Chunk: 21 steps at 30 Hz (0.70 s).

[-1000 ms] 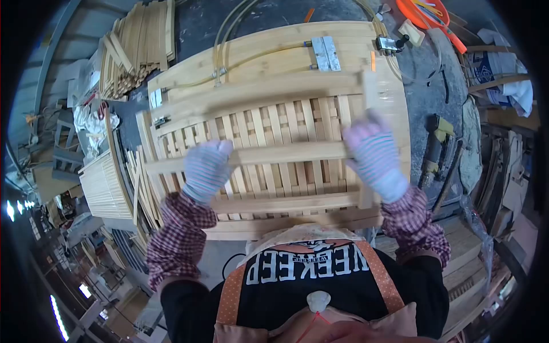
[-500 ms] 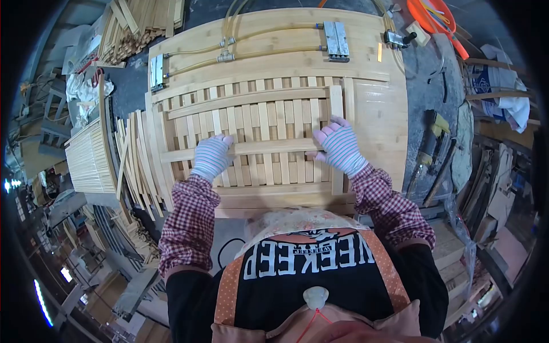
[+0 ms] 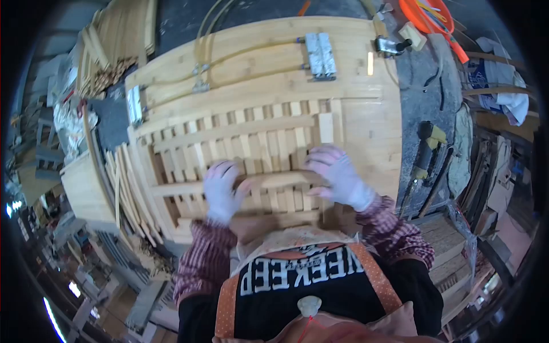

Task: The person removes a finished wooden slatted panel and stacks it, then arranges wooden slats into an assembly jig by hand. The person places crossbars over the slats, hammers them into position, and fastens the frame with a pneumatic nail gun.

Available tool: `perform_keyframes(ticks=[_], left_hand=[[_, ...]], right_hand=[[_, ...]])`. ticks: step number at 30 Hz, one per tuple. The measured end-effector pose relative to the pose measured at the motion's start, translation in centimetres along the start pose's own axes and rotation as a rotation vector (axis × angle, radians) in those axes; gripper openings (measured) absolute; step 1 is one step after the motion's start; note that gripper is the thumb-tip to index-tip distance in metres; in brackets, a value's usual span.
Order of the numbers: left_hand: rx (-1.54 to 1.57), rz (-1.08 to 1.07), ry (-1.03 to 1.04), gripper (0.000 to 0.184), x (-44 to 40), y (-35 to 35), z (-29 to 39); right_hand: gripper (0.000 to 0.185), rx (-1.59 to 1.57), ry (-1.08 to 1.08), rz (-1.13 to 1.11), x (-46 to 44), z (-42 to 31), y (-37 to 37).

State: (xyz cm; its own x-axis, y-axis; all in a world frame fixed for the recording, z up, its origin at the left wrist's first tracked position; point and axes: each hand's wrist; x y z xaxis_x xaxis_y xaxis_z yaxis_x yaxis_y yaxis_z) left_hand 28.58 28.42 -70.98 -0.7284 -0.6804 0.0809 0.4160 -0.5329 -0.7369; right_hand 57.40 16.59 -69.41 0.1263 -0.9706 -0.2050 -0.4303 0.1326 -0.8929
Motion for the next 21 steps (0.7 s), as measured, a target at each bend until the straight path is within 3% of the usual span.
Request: perform_keyframes(ticks=[1, 2, 3, 5, 6, 8, 10, 11, 12, 13, 15, 16, 19, 20, 21], left_hand=[[0.017, 0.001, 0.029, 0.047, -1.3, -0.4, 1.1], [-0.058, 0.204, 0.073, 0.05, -2.1, -1.1, 2.7], [-0.13, 0.399, 0.101, 0.054, -2.5, -1.3, 3.7], [-0.294, 0.193, 0.031, 0.056, -3.8, 1.4, 2.6], [-0.312, 0.166, -0.076, 0.059, -3.8, 1.6, 2.7], [-0.271, 0.208, 0.01, 0.061, -4.0, 1.6, 2.2], [-0.279, 0.191, -0.027, 0.062, -4.0, 1.3, 2.4], [-0.281, 0.178, -0.039, 0.063, -4.3, 1.2, 2.5], [-0.279, 0.166, -0.047, 0.063, -4.7, 1.3, 2.4], [-0.274, 0.15, -0.056, 0.064, -4.9, 1.4, 2.1], [-0.267, 0.092, -0.077, 0.063, -3.9, 1.3, 2.1], [-0.273, 0.102, -0.076, 0.063, -4.3, 1.4, 1.9], [-0.26, 0.095, -0.077, 0.06, -5.0, 1.3, 2.4], [-0.24, 0.057, -0.069, 0.059, -5.2, 1.1, 2.5], [-0.209, 0.05, -0.011, 0.059, -5.1, 1.2, 2.7]], right_hand=[[0.036, 0.073, 0.012, 0.063, -1.2, 2.5, -2.6], [0.036, 0.096, 0.029, 0.051, -1.8, 6.0, -5.1], [0.03, 0.208, 0.215, 0.256, -2.2, 10.0, -7.5], [0.03, 0.274, 0.496, 0.552, -5.7, 15.5, -11.9], [0.031, 0.477, 0.525, 0.528, -6.6, 19.4, -12.3], [0.035, 0.837, 0.456, 0.54, -8.1, 27.1, -11.7], [0.035, 0.925, 0.336, 0.415, -9.6, 31.1, -9.2], [0.028, 1.004, 0.339, 0.11, -9.4, 34.6, -9.2], [0.031, 1.059, 0.262, 0.319, -8.8, 37.8, -9.5], [0.028, 1.03, 0.214, 0.289, -8.3, 38.4, -9.5], [0.032, 1.0, 0.43, 0.381, -7.5, 39.0, -7.8], [0.032, 1.011, 0.441, 0.394, -7.7, 38.6, -7.8], [0.045, 1.055, 0.605, 0.24, -7.5, 36.8, -8.7], [0.056, 0.676, 0.691, 0.364, -7.9, 32.3, -9.8], [0.05, 0.49, 0.592, 0.387, -7.4, 28.9, -10.2]])
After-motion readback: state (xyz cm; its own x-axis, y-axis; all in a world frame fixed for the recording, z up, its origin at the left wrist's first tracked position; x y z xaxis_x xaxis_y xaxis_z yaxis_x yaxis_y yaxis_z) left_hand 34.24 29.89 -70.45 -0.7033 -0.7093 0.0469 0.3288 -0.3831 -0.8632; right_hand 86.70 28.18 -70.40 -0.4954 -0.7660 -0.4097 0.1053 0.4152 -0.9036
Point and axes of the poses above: each hand's wrist, its own x-axis away from the middle knuckle, its own y-axis out of the palm, z = x × y, and after that the axes turned 12 degrees about x, right-handed
